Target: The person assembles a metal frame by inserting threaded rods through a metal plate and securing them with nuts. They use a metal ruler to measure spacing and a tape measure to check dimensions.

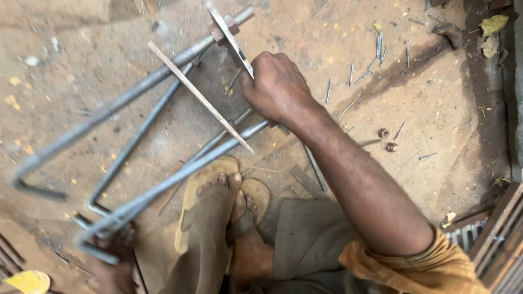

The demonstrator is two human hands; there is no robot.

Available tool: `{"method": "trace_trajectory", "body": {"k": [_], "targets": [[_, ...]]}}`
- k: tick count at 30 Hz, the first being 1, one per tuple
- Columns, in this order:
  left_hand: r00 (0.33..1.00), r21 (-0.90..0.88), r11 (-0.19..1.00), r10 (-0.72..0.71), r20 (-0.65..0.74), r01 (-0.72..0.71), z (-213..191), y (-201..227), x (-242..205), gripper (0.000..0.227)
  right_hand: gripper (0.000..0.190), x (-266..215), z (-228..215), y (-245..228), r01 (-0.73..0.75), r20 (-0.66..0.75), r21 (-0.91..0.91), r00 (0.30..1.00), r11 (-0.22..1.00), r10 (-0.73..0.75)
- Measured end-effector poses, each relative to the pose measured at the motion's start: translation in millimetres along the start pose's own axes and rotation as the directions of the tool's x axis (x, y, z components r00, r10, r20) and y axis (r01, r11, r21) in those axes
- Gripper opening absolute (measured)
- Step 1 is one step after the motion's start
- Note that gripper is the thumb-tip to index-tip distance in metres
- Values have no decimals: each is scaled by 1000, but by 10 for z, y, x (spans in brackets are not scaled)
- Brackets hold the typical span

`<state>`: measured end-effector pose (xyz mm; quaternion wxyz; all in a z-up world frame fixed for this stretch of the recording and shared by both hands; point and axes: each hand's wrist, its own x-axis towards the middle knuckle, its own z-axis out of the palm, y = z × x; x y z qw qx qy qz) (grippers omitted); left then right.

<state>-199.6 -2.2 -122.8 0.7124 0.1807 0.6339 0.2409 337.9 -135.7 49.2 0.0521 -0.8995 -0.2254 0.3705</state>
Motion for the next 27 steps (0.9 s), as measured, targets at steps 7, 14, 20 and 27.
{"method": "trace_trajectory", "body": {"k": [7,14,20,27], "targets": [[997,472,879,58,42,-71,-453,347,450,24,42,-201,92,-84,-23,-39,81,999,996,26],[974,747,649,-37,222,-145,65,577,191,23,39,-88,-13,267,23,-163,149,987,989,1],[909,486,773,294,296,-408,219,493,119,22,44,22,81,399,190,-367,-125,903,974,-224],[836,513,671,336,433,-535,209,553,409,23,32,47,153,392,-2,-179,112,984,994,22]]}}
